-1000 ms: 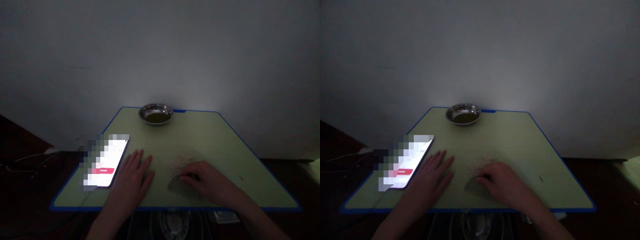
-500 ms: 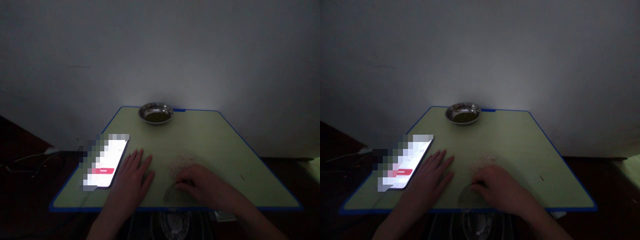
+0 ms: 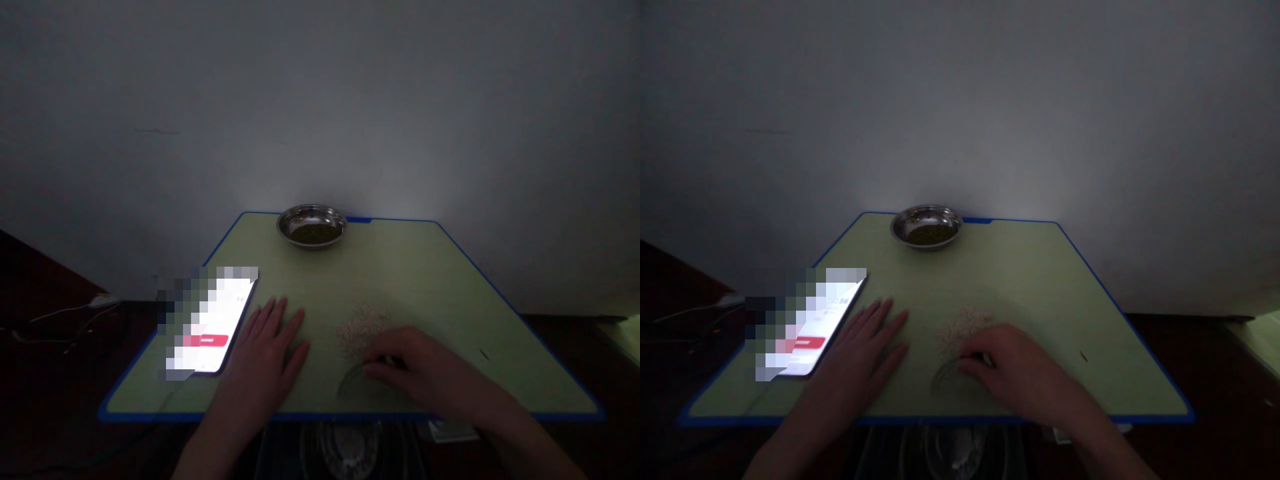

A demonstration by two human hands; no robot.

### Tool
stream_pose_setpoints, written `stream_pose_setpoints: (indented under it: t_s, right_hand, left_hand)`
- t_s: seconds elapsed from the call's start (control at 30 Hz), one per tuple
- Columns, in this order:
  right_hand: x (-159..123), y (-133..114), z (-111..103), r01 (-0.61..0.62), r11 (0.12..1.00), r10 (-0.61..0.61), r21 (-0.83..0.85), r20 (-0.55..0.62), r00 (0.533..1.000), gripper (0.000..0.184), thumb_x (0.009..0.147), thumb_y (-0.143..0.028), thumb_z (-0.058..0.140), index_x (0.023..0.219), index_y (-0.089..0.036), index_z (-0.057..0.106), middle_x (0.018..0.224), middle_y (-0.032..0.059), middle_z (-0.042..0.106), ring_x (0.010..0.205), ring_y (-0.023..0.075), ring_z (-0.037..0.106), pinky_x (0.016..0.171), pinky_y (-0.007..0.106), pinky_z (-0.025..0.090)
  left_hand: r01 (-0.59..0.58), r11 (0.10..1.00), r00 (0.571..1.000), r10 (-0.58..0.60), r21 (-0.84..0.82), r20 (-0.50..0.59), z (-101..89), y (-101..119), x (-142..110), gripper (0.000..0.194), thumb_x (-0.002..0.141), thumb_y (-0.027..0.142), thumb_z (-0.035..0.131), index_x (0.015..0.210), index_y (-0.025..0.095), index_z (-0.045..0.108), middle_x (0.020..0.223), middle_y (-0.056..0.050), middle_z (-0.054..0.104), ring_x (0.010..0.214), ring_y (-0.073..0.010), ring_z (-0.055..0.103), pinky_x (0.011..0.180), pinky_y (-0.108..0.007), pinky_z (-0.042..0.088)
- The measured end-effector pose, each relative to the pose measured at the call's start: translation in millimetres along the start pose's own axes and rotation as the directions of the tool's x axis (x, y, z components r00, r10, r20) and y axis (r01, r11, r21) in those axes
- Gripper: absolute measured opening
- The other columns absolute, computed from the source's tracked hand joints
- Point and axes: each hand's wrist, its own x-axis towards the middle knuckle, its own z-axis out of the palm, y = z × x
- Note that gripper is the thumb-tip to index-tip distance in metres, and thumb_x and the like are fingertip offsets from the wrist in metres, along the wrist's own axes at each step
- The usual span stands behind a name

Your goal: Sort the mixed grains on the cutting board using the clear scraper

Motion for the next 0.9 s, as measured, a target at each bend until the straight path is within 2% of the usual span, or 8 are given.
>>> stream_pose_setpoints:
  t_s: [0.1, 0.2, 0.43, 0.67, 0.8, 0.9]
  right_hand:
    - [-6.1, 11.9, -11.4, -0.035, 0.999, 0.034, -0.012, -0.059, 0.998, 0.020, 0.094, -0.026, 0.058, 0.085, -0.020, 0.075, 0.078, 0.0009, 0.072, 0.073, 0.0168, 0.063, 0.067, 0.028, 0.041]
    - [-15.4, 26.6, -18.8, -0.052, 0.998, 0.050, -0.023, -0.092, 0.994, 0.024, 0.095, -0.029, 0.054, 0.083, -0.020, 0.073, 0.078, 0.0019, 0.072, 0.074, 0.0185, 0.064, 0.069, 0.029, 0.042]
    - [-23.5, 49.2, -19.8, -0.139, 0.990, 0.134, -0.020, -0.164, 0.977, 0.030, 0.095, -0.033, 0.048, 0.076, -0.019, 0.066, 0.072, 0.0035, 0.067, 0.068, 0.0193, 0.062, 0.063, 0.031, 0.042]
    - [2.9, 33.7, -11.2, -0.081, 0.994, 0.065, -0.070, -0.210, 0.976, 0.024, 0.094, -0.026, 0.052, 0.082, -0.019, 0.072, 0.080, 0.0052, 0.072, 0.074, 0.0196, 0.063, 0.068, 0.031, 0.042]
    - [15.1, 22.6, -6.8, -0.058, 0.990, 0.035, -0.131, -0.172, 0.984, 0.022, 0.093, -0.022, 0.055, 0.084, -0.017, 0.074, 0.080, 0.0059, 0.073, 0.072, 0.0191, 0.063, 0.066, 0.030, 0.040]
    - [18.6, 17.5, -4.9, -0.024, 0.994, 0.009, -0.109, -0.141, 0.990, 0.021, 0.093, -0.019, 0.057, 0.083, -0.016, 0.075, 0.078, 0.0053, 0.073, 0.071, 0.0178, 0.063, 0.065, 0.028, 0.040]
  left_hand:
    - [-0.001, 1.000, 1.000, 0.001, -0.001, 0.001, 0.1, -0.7, -0.2, 0.048, 0.097, 0.046, 0.042, 0.134, 0.019, 0.058, 0.145, -0.021, 0.053, 0.135, -0.0389, 0.047, 0.103, -0.059, 0.045]
    - [0.001, 1.000, 1.000, -0.001, -0.003, -0.003, 1.5, -1.6, -0.7, 0.048, 0.097, 0.046, 0.042, 0.133, 0.019, 0.058, 0.145, -0.021, 0.053, 0.134, -0.0398, 0.048, 0.102, -0.060, 0.045]
    - [-0.008, 1.000, 1.000, 0.007, -0.009, -0.025, 3.8, -2.8, -1.4, 0.048, 0.098, 0.046, 0.040, 0.133, 0.018, 0.058, 0.145, -0.022, 0.053, 0.135, -0.0405, 0.047, 0.101, -0.060, 0.046]
    - [-0.011, 1.000, 0.999, 0.011, -0.008, -0.035, 4.2, -4.1, -0.9, 0.048, 0.097, 0.047, 0.041, 0.133, 0.021, 0.058, 0.145, -0.020, 0.053, 0.134, -0.0389, 0.048, 0.100, -0.061, 0.047]
    - [-0.006, 1.000, 0.999, 0.006, -0.006, -0.039, 4.1, -3.5, -0.7, 0.047, 0.097, 0.045, 0.041, 0.132, 0.020, 0.059, 0.144, -0.021, 0.053, 0.134, -0.0394, 0.049, 0.100, -0.061, 0.047]
    - [-0.012, 1.000, 0.999, 0.012, -0.013, -0.034, 2.6, -3.4, -0.8, 0.047, 0.096, 0.045, 0.043, 0.132, 0.019, 0.059, 0.144, -0.022, 0.053, 0.134, -0.0397, 0.048, 0.101, -0.060, 0.047]
